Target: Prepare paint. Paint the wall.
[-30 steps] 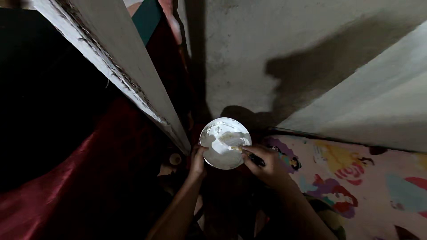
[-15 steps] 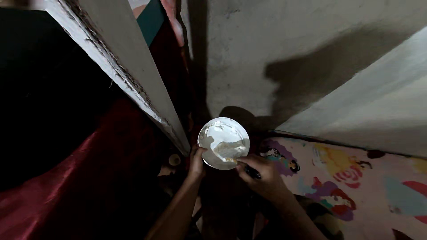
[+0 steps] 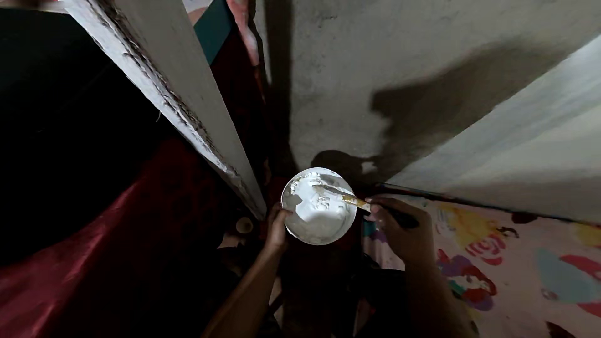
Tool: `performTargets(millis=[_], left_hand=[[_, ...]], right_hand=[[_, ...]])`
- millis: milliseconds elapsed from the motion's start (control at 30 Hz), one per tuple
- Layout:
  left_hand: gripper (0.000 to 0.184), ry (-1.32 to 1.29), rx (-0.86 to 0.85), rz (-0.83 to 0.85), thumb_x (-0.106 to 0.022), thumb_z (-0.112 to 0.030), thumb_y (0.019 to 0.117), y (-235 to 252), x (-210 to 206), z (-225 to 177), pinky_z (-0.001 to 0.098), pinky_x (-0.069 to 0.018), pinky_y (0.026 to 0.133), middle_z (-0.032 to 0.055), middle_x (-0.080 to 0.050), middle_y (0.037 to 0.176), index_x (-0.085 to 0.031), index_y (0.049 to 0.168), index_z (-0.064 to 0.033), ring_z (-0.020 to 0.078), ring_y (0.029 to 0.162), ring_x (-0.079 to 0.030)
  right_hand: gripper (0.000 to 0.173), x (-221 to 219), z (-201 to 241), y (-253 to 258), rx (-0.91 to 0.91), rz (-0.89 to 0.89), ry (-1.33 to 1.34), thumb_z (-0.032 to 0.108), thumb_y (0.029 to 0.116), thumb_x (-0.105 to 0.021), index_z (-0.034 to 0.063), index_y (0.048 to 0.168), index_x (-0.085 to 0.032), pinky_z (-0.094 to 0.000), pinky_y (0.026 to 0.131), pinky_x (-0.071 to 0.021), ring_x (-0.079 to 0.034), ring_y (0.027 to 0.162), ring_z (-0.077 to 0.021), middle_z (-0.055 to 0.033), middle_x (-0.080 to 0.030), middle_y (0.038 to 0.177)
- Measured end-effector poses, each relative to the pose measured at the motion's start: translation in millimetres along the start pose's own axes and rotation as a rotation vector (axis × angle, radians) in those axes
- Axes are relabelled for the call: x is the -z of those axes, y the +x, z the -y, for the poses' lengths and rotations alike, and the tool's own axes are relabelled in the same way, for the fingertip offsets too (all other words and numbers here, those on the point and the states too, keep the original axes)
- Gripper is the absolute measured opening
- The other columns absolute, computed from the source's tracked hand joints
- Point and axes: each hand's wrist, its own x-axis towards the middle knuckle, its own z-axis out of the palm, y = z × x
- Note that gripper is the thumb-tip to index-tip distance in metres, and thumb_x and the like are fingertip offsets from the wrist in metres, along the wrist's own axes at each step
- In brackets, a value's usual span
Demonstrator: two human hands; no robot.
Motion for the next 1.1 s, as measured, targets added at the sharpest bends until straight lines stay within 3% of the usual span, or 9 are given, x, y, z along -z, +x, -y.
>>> performTargets(millis=[100, 200, 400, 500, 600, 700, 900, 1000, 1100], left_hand=[[0.049, 0.013, 0.011, 0.011, -0.051, -0.014, 0.0911, -0.7, -0.8, 1.3, 0.0382, -0.0589, 0.084, 0.0138, -0.065, 0.118, -0.048, 0.139, -0.0015, 0.0197, 0.101, -0.067], [0.044, 0.036, 0.025, -0.001, -0.051, -0.014, 0.0927, -3.4, -4.3, 2.4, 0.0375, -0.0588, 0.082, 0.0133, -0.065, 0.114, -0.051, 0.135, -0.0009, 0.0191, 0.098, -0.067], [0.041, 0.110, -0.010, 0.059, -0.057, -0.004, 0.0814, -5.7, -6.8, 6.8, 0.0341, -0.0567, 0.081, 0.0095, -0.063, 0.106, -0.054, 0.123, 0.0003, 0.0145, 0.094, -0.064], [0.043, 0.124, -0.014, 0.089, -0.055, -0.009, 0.0887, -6.7, -4.6, 1.4, 0.0330, -0.0572, 0.084, 0.0095, -0.065, 0.111, -0.053, 0.130, 0.0005, 0.0133, 0.098, -0.065], [0.043, 0.114, -0.016, 0.087, -0.050, -0.018, 0.0988, -4.5, 1.2, -1.3, 0.0353, -0.0571, 0.090, 0.0121, -0.065, 0.118, -0.050, 0.137, 0.0006, 0.0157, 0.104, -0.066], [0.047, 0.063, -0.001, 0.053, -0.049, -0.022, 0.1019, -2.1, 1.7, -5.1, 0.0386, -0.0587, 0.089, 0.0145, -0.066, 0.121, -0.046, 0.143, -0.0010, 0.0196, 0.106, -0.068], [0.039, 0.106, -0.012, 0.091, -0.047, -0.022, 0.1043, -6.0, -2.4, -6.0, 0.0347, -0.0579, 0.089, 0.0127, -0.066, 0.117, -0.051, 0.136, 0.0001, 0.0159, 0.103, -0.067], [0.037, 0.121, -0.035, 0.135, -0.049, -0.023, 0.1031, -4.6, -2.1, -1.2, 0.0344, -0.0581, 0.088, 0.0114, -0.066, 0.113, -0.052, 0.132, 0.0008, 0.0150, 0.100, -0.067], [0.039, 0.137, -0.049, 0.141, -0.046, -0.024, 0.1049, -3.9, 0.8, -1.2, 0.0343, -0.0576, 0.091, 0.0115, -0.067, 0.116, -0.052, 0.134, 0.0018, 0.0149, 0.104, -0.067]], right_hand=[[0.031, -15.0, -1.7, -4.5, 0.114, -0.008, -0.236, 0.025, 0.0964, -0.062, -0.0001, 0.105, -0.076, -0.0193, 0.072, -0.0563, -0.067, 0.078, -0.0034, -0.0080, -0.075, 0.091], [0.032, -33.0, -12.6, -4.9, 0.203, -0.038, -0.320, 0.024, 0.0968, -0.062, -0.0014, 0.109, -0.076, -0.0227, 0.075, -0.0571, -0.070, 0.080, -0.0110, -0.0131, -0.075, 0.091], [0.030, -60.4, -18.8, -4.0, 0.198, 0.012, -0.279, 0.021, 0.0953, -0.063, -0.0016, 0.108, -0.077, -0.0255, 0.073, -0.0577, -0.070, 0.078, -0.0150, -0.0138, -0.074, 0.090], [0.031, -63.2, -12.8, -11.0, 0.247, 0.112, -0.264, 0.023, 0.0950, -0.062, -0.0007, 0.109, -0.076, -0.0264, 0.072, -0.0576, -0.068, 0.075, -0.0155, -0.0129, -0.073, 0.088], [0.029, -57.1, -4.1, -21.6, 0.256, 0.225, -0.206, 0.023, 0.0949, -0.063, 0.0013, 0.109, -0.077, -0.0221, 0.073, -0.0567, -0.067, 0.077, -0.0109, -0.0104, -0.072, 0.088], [0.027, -46.5, 3.7, -26.8, 0.253, 0.237, -0.155, 0.023, 0.0955, -0.064, 0.0019, 0.108, -0.076, -0.0174, 0.075, -0.0547, -0.066, 0.079, -0.0057, -0.0077, -0.072, 0.088], [0.030, -42.4, -11.5, -3.9, 0.231, 0.063, -0.202, 0.021, 0.0957, -0.063, -0.0007, 0.111, -0.076, -0.0202, 0.075, -0.0550, -0.067, 0.080, -0.0091, -0.0119, -0.073, 0.090], [0.028, -50.7, -16.5, -6.5, 0.215, 0.148, -0.116, 0.019, 0.0956, -0.064, -0.0008, 0.111, -0.076, -0.0199, 0.075, -0.0562, -0.067, 0.081, -0.0077, -0.0108, -0.073, 0.092], [0.028, -51.0, -8.5, -17.5, 0.239, 0.315, -0.121, 0.021, 0.0958, -0.063, 0.0024, 0.112, -0.076, -0.0233, 0.075, -0.0562, -0.066, 0.080, -0.0107, -0.0096, -0.071, 0.090]])
